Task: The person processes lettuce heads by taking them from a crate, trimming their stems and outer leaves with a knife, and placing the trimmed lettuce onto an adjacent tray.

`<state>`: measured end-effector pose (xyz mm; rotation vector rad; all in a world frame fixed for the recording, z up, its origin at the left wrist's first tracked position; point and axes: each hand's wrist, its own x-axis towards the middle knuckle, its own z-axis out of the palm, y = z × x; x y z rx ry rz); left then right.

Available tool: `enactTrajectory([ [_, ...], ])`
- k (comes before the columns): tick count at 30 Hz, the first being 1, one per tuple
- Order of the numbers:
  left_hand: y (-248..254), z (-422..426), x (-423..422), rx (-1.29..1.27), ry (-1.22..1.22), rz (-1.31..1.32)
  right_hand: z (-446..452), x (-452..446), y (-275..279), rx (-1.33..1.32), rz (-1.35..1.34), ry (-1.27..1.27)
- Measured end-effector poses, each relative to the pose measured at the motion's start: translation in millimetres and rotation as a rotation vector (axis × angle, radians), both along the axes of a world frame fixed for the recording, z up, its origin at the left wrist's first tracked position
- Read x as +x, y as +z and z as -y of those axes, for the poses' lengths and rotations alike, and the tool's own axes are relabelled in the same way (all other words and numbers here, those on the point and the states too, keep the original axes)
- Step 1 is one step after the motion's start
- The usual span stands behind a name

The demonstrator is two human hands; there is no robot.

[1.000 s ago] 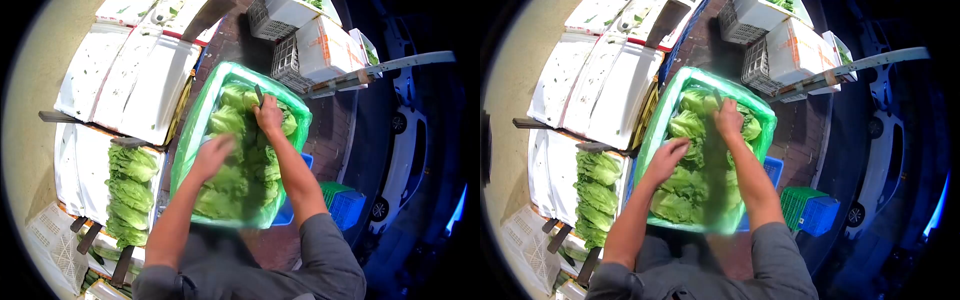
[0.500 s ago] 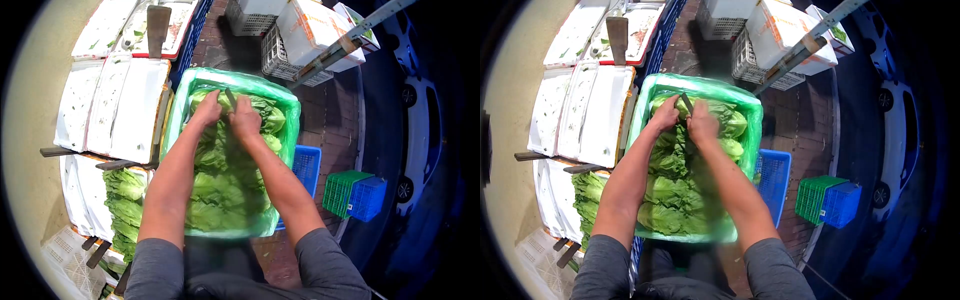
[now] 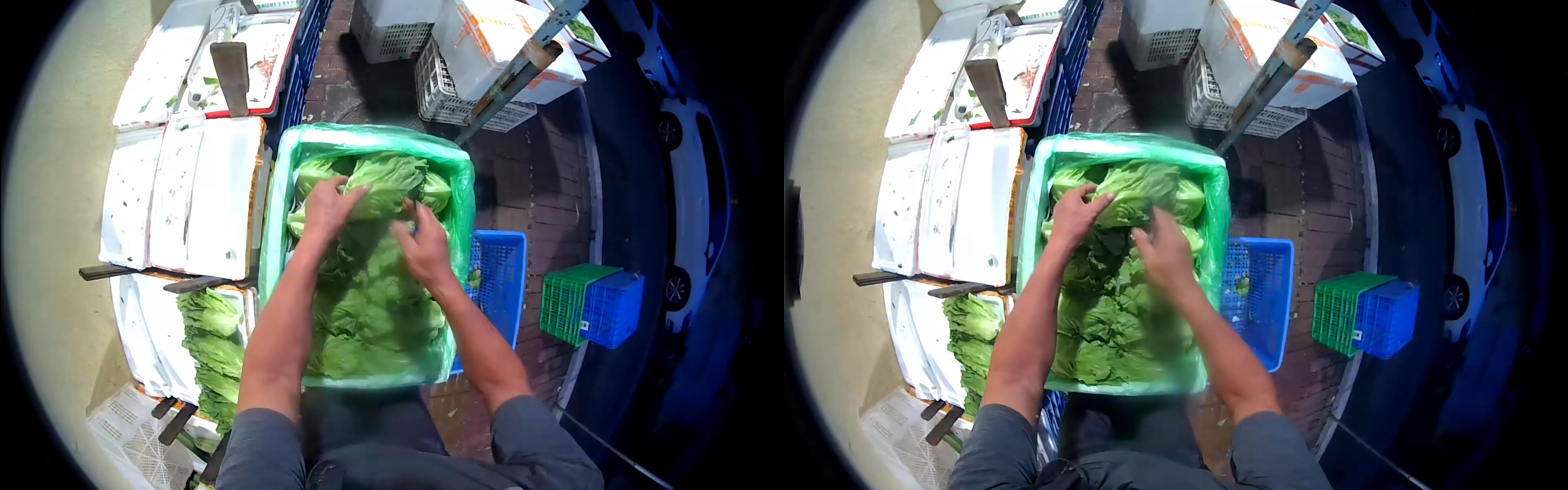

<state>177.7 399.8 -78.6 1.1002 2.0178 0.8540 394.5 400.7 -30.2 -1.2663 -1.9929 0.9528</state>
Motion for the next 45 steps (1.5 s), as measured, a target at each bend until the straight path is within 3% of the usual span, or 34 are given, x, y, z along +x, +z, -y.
enactTrajectory([
  [3,1,-3,11,-0.011,-0.005,-0.048,33,54,16,-0.475,-0.231,-0.133],
  [5,4,-6,23,0.019,0.008,-0.127,46,90,25,-0.641,-0.283,-0.232],
  [6,41,-10,29,-0.208,-0.053,0.021,51,108,27,-0.753,-0.335,-0.294],
  [9,21,-23,53,-0.398,-0.303,-0.131,80,164,4,-1.007,-0.448,-0.488],
  [13,-6,-19,72,-0.133,-0.33,-0.3,135,222,-35,-1.165,-0.297,-0.564],
  [18,1,-18,59,-0.169,-0.255,-0.208,180,253,-48,-1.043,-0.195,-0.493],
  [21,1,1,44,-0.038,-0.023,0.377,185,247,-30,-0.96,-0.163,-0.441],
  [22,31,13,49,0.016,0.051,0.675,179,240,-26,-0.889,-0.127,-0.403],
  [23,66,33,59,-0.1,0.327,1.063,184,230,-20,-0.825,-0.1,-0.367],
  [26,73,74,90,0.006,0.622,1.523,184,202,-30,-0.581,-0.201,-0.22],
  [31,93,136,166,-0.032,0.768,1.643,175,138,52,0.017,-0.069,-0.019],
  [35,89,164,199,-0.134,0.718,1.63,178,130,94,-0.016,0.046,0.065],
  [39,88,172,213,-0.214,0.825,1.61,185,143,88,0.151,0.064,0.073],
  [42,89,176,220,-0.207,0.8,1.641,190,151,97,0.036,0.104,0.095],
  [45,88,179,226,-0.21,0.783,1.609,190,155,89,0.151,0.066,0.068],
])
